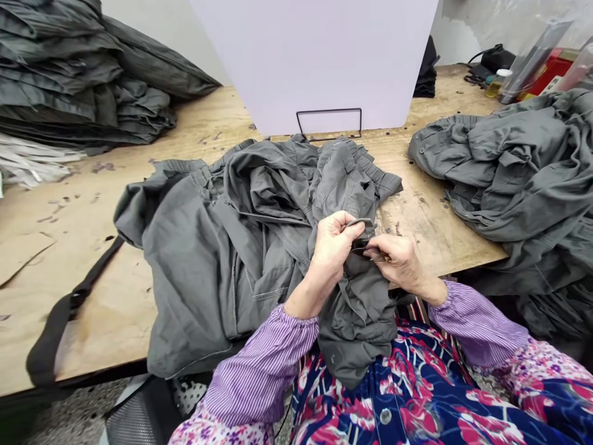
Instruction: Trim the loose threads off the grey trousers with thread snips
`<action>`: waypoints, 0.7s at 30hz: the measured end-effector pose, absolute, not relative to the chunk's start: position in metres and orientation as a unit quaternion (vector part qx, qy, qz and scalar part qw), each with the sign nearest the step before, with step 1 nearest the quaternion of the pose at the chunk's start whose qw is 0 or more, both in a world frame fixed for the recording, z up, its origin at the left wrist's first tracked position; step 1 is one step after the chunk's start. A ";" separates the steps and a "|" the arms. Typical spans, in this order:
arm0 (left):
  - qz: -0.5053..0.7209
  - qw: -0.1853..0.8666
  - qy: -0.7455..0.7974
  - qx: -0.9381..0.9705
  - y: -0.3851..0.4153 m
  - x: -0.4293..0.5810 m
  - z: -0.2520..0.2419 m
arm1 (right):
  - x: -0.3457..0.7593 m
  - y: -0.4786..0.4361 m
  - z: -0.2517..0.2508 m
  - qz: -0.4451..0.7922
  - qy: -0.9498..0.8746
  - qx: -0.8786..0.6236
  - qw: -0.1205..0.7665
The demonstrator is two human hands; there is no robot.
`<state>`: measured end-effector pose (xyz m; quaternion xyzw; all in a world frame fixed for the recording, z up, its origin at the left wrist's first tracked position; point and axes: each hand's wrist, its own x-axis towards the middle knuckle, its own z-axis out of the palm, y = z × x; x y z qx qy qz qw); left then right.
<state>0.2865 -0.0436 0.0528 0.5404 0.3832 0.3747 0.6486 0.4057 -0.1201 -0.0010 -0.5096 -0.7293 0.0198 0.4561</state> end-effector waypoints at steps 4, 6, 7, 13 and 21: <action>0.375 0.725 0.387 0.428 -0.053 0.289 0.057 | 0.391 -0.127 -0.033 0.039 -0.740 -0.495 0.453; 0.380 0.730 0.386 0.416 -0.055 0.289 0.058 | 0.390 -0.132 -0.033 0.075 -0.719 -0.485 0.492; 0.384 0.730 0.384 0.416 -0.055 0.288 0.058 | 0.392 -0.135 -0.029 0.081 -0.697 -0.489 0.518; 0.383 0.722 0.369 0.442 -0.058 0.288 0.056 | 0.410 -0.132 0.014 0.017 -0.644 -0.534 0.548; 0.362 0.718 0.387 0.452 -0.060 0.292 0.053 | 0.412 -0.125 0.011 0.009 -0.726 -0.513 0.459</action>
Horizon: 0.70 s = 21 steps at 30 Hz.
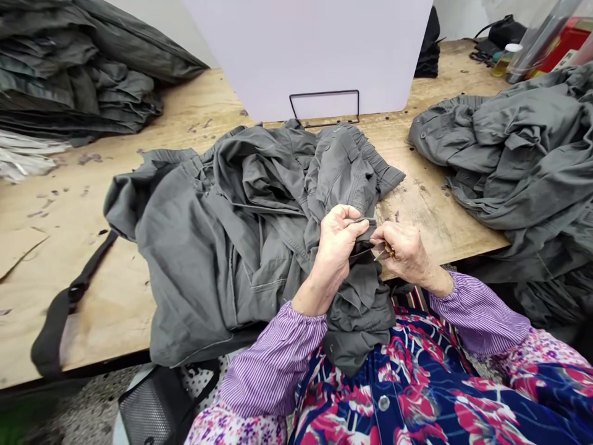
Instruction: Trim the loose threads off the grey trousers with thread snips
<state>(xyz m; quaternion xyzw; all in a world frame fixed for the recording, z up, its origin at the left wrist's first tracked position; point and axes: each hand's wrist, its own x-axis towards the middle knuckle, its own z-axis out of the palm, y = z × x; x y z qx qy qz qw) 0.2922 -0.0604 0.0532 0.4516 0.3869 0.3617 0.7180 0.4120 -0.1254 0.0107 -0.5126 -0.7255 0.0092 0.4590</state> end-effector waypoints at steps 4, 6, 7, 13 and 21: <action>0.363 0.717 0.394 0.446 -0.058 0.292 0.049 | 0.406 -0.135 0.013 0.114 -0.681 -0.523 0.499; 0.365 0.719 0.398 0.437 -0.056 0.291 0.047 | 0.403 -0.144 0.017 0.159 -0.662 -0.526 0.509; 0.367 0.719 0.401 0.432 -0.055 0.290 0.047 | 0.403 -0.148 0.019 0.170 -0.659 -0.526 0.510; 0.373 0.721 0.408 0.417 -0.049 0.287 0.044 | 0.419 -0.159 0.010 0.121 -0.666 -0.582 0.450; 0.377 0.729 0.398 0.411 -0.048 0.283 0.038 | 0.427 -0.151 0.006 -0.045 -0.721 -0.610 0.326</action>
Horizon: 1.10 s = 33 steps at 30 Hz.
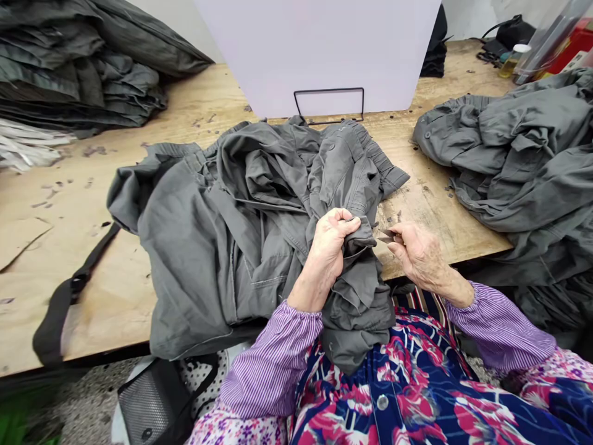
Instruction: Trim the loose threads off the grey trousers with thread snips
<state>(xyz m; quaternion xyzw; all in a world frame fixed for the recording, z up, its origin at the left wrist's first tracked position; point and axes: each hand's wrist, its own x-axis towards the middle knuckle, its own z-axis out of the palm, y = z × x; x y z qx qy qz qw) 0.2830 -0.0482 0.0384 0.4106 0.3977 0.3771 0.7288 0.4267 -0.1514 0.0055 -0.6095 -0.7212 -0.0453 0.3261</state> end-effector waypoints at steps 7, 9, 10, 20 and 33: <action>0.376 0.727 0.399 0.414 -0.048 0.283 0.038 | 0.425 -0.148 0.011 -0.074 -0.738 -0.621 0.254; 0.375 0.728 0.401 0.411 -0.048 0.284 0.038 | 0.425 -0.148 0.010 -0.074 -0.741 -0.618 0.251; 0.374 0.728 0.403 0.410 -0.048 0.284 0.038 | 0.425 -0.148 0.010 -0.072 -0.742 -0.616 0.253; 0.339 0.749 0.412 0.393 -0.041 0.284 0.030 | 0.425 -0.144 0.003 -0.033 -0.736 -0.604 0.305; 0.324 0.749 0.412 0.405 -0.041 0.288 0.022 | 0.418 -0.141 -0.003 0.035 -0.721 -0.601 0.344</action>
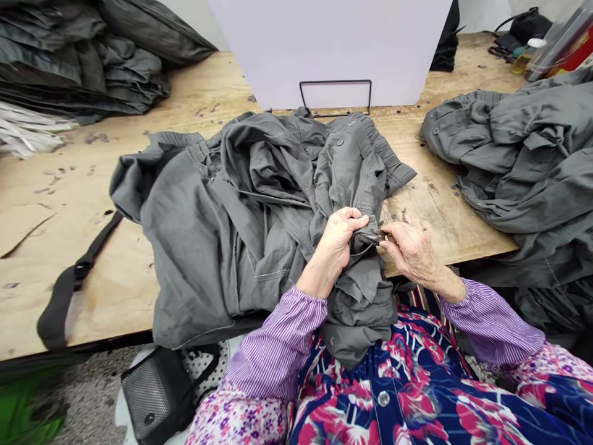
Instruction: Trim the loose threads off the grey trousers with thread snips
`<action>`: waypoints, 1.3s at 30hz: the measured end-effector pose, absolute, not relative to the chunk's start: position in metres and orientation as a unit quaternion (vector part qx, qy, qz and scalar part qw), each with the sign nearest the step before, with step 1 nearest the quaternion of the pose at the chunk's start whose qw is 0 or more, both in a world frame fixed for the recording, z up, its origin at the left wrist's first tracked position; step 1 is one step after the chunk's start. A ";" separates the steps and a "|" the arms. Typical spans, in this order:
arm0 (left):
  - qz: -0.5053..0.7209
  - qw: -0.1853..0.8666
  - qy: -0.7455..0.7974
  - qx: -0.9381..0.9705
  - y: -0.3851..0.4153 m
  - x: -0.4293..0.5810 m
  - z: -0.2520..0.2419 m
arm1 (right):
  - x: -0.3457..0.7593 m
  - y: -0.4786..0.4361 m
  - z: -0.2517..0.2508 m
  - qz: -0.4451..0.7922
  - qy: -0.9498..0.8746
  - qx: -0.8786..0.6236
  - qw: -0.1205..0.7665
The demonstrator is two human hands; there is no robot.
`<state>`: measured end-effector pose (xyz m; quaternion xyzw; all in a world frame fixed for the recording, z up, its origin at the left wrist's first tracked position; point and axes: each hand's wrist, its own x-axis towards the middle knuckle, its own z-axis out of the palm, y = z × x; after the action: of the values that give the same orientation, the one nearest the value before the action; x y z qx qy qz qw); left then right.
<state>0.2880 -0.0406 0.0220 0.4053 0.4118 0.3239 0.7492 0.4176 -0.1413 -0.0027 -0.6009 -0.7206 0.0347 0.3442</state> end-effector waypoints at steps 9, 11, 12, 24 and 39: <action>0.319 0.743 0.417 0.415 -0.042 0.287 0.013 | 0.419 -0.142 -0.009 0.060 -0.714 -0.577 0.392; 0.322 0.741 0.416 0.417 -0.041 0.287 0.011 | 0.422 -0.142 -0.008 0.010 -0.740 -0.568 0.359; 0.324 0.739 0.416 0.419 -0.041 0.287 0.010 | 0.423 -0.142 -0.008 -0.004 -0.748 -0.567 0.345; 0.312 0.734 0.434 0.419 -0.042 0.288 0.012 | 0.431 -0.148 -0.007 -0.001 -0.759 -0.572 0.309; 0.321 0.732 0.428 0.422 -0.041 0.288 0.007 | 0.429 -0.149 -0.002 -0.044 -0.792 -0.561 0.237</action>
<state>0.2879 -0.0408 0.0066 0.4216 0.4280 0.3211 0.7321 0.4289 -0.1494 -0.0018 -0.5613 -0.7917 -0.0438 0.2371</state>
